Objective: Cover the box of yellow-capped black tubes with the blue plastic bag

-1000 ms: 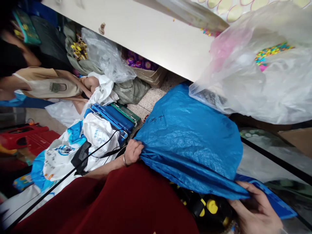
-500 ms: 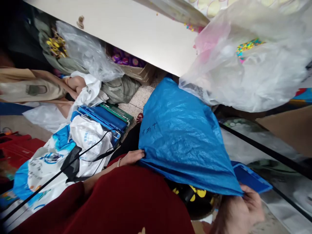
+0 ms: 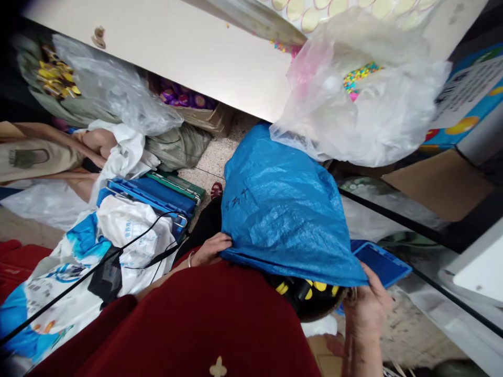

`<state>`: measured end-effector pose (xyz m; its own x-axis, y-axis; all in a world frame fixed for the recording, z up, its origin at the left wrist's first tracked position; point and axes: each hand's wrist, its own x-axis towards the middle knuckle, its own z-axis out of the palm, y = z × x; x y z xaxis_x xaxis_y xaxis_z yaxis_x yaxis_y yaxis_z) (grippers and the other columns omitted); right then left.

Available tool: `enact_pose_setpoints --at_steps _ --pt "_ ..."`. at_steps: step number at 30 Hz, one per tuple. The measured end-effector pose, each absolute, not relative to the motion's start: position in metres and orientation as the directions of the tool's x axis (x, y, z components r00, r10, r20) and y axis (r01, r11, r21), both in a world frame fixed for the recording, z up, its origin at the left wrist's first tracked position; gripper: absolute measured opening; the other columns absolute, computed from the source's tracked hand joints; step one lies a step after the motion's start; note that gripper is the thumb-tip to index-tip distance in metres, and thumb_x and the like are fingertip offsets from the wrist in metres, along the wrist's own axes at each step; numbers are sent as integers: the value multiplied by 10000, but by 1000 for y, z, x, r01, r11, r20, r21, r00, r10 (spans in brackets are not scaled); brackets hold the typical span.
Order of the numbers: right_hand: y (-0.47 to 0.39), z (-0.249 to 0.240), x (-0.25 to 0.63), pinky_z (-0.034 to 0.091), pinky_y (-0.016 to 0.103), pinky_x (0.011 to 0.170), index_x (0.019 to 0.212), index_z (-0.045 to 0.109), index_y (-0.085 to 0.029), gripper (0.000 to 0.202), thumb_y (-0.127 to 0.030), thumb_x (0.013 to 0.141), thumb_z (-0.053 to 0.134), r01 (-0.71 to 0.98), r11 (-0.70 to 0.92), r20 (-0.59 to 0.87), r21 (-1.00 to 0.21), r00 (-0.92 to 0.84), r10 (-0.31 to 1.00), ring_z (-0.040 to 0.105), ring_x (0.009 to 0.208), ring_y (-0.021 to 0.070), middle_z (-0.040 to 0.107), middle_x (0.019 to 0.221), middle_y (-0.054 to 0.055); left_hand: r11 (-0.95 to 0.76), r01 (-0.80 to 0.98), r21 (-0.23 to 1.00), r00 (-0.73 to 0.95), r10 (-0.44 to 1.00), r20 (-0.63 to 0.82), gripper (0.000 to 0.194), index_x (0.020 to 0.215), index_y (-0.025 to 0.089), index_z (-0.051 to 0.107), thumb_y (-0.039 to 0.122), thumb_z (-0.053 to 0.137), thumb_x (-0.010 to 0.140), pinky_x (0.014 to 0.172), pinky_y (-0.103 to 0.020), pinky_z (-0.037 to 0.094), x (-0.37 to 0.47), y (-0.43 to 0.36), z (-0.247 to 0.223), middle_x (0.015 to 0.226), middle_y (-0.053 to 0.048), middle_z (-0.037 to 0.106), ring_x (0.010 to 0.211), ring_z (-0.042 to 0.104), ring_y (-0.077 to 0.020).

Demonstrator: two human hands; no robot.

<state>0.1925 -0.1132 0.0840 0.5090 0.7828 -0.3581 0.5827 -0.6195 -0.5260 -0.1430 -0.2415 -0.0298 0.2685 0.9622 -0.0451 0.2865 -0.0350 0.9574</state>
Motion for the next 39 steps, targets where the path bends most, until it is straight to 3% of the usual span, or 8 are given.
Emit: enact_pose_setpoints --at_steps 4,6,10,14,21,30,35,39 --pt "-86 78 164 470 299 717 729 696 -172 289 -286 463 705 399 -688 -359 -607 634 685 574 720 200 642 703 -6 -31 390 920 173 984 -39 434 964 152 580 439 255 948 738 -280 461 -140 -238 -31 880 -111 590 808 530 -162" --pt "-71 80 147 452 276 680 677 673 -153 259 -278 451 694 408 -684 -381 -604 607 698 540 689 177 619 662 -8 20 429 903 105 992 -71 453 920 152 586 475 269 938 727 -282 464 -138 -236 -33 855 -103 581 789 528 -161" --pt "-58 80 120 433 276 689 712 646 -149 231 -318 556 619 530 -623 -398 -575 485 779 518 684 164 589 666 -4 110 479 871 -86 993 -78 439 821 151 589 507 347 911 694 -282 465 -134 -228 -38 810 -84 560 764 521 -162" --pt "-58 69 103 411 293 689 740 609 -173 238 -386 687 519 721 -433 -319 -541 300 899 505 663 161 561 667 9 282 522 805 -326 938 -118 284 734 167 567 392 470 878 678 -277 430 -133 -216 -44 746 -43 545 724 486 -149" --pt "-34 53 72 338 285 618 631 484 -215 193 -367 747 467 864 -241 -367 -442 71 927 418 601 154 440 579 -11 494 204 845 -663 705 -252 243 668 172 464 305 473 871 574 -216 352 -131 -221 -49 618 35 428 577 404 -91" --pt "0 19 53 325 262 578 595 456 -205 154 -337 674 443 834 -106 -560 -541 -263 786 371 566 124 384 554 -38 511 43 858 -748 586 -312 181 675 163 476 273 495 818 598 -209 375 -124 -241 -59 666 22 446 614 427 -88" --pt "9 -10 39 376 282 666 675 515 -202 170 -342 765 476 706 75 -418 -704 -498 760 474 685 145 523 720 -4 533 -58 844 -814 464 -349 166 631 169 459 253 529 757 575 -197 356 -138 -230 -71 614 41 413 589 396 -84" --pt "14 -31 26 374 270 634 700 538 -211 176 -347 806 503 648 78 -375 -758 -530 760 465 655 135 510 702 -13 546 -29 837 -839 442 -318 175 586 172 453 244 531 725 553 -198 332 -156 -222 -85 581 44 411 560 381 -81"
